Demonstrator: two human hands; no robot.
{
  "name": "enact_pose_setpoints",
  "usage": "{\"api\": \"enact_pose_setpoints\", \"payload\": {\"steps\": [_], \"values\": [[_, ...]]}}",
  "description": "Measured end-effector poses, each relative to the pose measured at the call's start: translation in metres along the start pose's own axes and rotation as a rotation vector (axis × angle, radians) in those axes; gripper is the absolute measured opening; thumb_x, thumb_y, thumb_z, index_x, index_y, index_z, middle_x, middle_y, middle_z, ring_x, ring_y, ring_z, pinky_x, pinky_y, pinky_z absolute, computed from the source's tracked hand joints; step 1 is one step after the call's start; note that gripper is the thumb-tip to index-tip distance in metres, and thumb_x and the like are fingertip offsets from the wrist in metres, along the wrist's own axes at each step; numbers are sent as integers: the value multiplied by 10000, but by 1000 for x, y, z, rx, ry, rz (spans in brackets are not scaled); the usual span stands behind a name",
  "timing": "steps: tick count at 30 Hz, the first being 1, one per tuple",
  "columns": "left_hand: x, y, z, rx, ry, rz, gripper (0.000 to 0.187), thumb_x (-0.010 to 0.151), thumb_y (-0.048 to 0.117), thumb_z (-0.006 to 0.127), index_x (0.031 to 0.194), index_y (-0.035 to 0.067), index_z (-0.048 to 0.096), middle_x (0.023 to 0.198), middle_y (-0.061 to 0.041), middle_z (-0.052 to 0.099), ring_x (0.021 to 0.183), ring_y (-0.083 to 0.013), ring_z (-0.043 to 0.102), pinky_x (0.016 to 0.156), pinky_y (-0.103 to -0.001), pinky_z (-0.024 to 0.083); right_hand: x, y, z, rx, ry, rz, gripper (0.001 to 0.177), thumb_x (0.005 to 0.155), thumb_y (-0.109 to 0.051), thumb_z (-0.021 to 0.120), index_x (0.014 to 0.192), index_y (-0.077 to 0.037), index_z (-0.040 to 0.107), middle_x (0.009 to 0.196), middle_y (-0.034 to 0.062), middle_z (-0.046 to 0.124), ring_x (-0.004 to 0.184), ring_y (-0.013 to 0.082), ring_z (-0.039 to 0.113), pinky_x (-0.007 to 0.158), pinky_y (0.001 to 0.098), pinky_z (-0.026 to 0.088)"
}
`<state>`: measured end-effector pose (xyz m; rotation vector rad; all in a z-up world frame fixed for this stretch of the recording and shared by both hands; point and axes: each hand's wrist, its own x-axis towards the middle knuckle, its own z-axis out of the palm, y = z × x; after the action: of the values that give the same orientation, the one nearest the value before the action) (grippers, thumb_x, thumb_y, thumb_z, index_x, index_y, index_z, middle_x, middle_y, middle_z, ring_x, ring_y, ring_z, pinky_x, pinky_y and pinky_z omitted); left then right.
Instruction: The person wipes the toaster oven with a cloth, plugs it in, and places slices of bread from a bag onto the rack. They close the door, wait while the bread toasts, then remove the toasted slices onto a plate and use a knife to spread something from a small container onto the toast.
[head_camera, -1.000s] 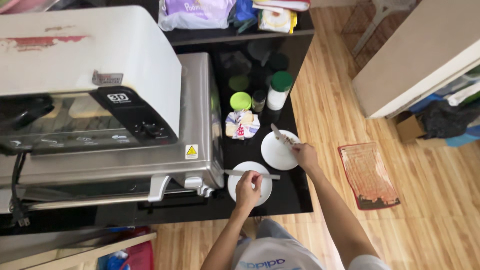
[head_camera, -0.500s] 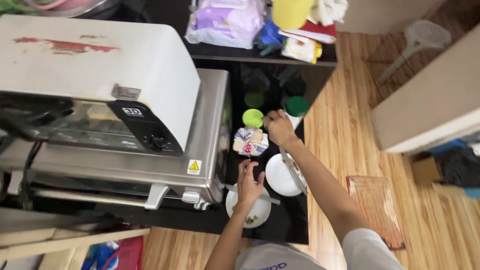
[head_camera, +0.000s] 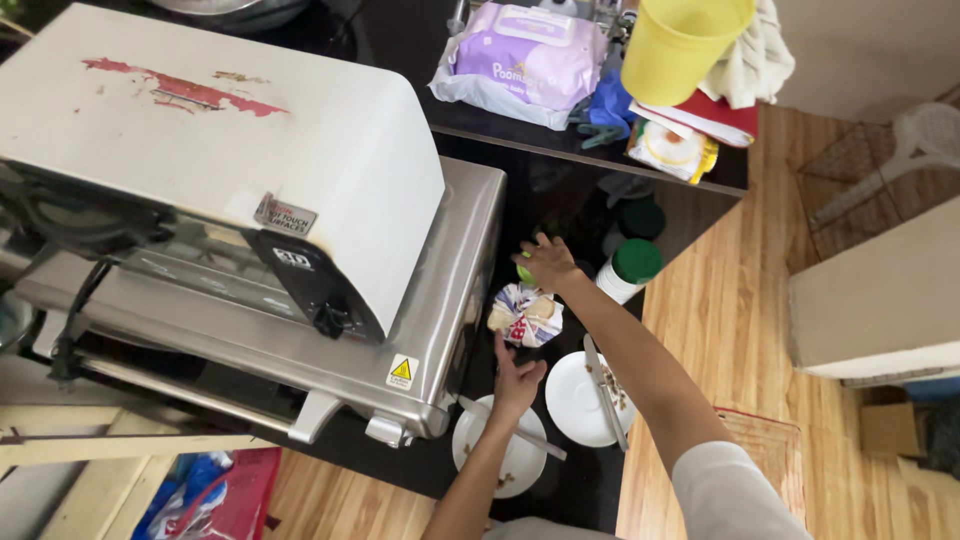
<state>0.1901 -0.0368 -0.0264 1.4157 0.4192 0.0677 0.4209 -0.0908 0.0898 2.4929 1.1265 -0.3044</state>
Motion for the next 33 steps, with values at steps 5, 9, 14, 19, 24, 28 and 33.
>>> {"api": "enact_pose_setpoints", "payload": {"steps": [5, 9, 14, 19, 24, 28, 33], "values": [[21, -18, 12, -283, 34, -21, 1124, 882, 66, 779, 1617, 191, -63, 1454, -216, 522, 1253, -208, 607, 931, -311, 564, 2, 3, -13, -56, -62, -91, 950, 638, -344, 952, 1478, -246, 521, 1396, 32, 543, 1324, 268, 445, 1029, 429, 422], [25, -11, 16, -420, 12, -144, 1079, 875, 34, 714, 1650, 211, -15, 1384, -217, 593, 1131, -201, 607, 866, -297, 537, -20, 6, -35, 12, 90, -71, 947, 623, -257, 940, 1470, -182, 522, 1358, 86, 550, 1280, 280, 473, 1020, 428, 427], [36, -6, 24, -570, -7, -154, 1130, 858, -6, 694, 1627, 254, -91, 1361, -162, 592, 1119, -198, 611, 896, -304, 532, -74, 16, -69, 175, 433, 20, 907, 602, -96, 865, 1443, -133, 526, 1381, 148, 537, 1288, 344, 490, 1007, 460, 446], [66, -5, 29, -540, -25, -155, 1140, 856, -41, 659, 1626, 262, -125, 1387, -177, 584, 1142, -214, 596, 895, -322, 511, -154, 21, -90, 449, 553, 157, 973, 573, -123, 871, 1461, -106, 474, 1388, 184, 514, 1280, 404, 510, 1059, 476, 453], [95, -5, 40, -592, -70, -84, 1129, 848, -81, 635, 1638, 258, -96, 1449, -185, 502, 1243, -229, 552, 950, -340, 506, -216, 4, -77, 494, 484, 276, 990, 592, -173, 901, 1467, -118, 440, 1381, 188, 508, 1248, 425, 516, 1054, 478, 463], [112, -13, 49, -630, -122, -15, 1131, 859, -106, 630, 1650, 221, -108, 1485, -270, 469, 1293, -300, 517, 993, -371, 490, -237, -17, -52, 596, 429, 293, 987, 636, -211, 907, 1484, -116, 411, 1379, 189, 520, 1242, 415, 527, 1064, 467, 463], [120, -28, 47, -508, -128, -127, 1148, 819, -118, 588, 1628, 250, -138, 1555, -241, 366, 1383, -309, 493, 1051, -375, 476, -234, -36, -25, 728, 342, 321, 994, 596, -194, 914, 1444, -71, 411, 1395, 194, 517, 1265, 425, 507, 1079, 456, 443]]}}
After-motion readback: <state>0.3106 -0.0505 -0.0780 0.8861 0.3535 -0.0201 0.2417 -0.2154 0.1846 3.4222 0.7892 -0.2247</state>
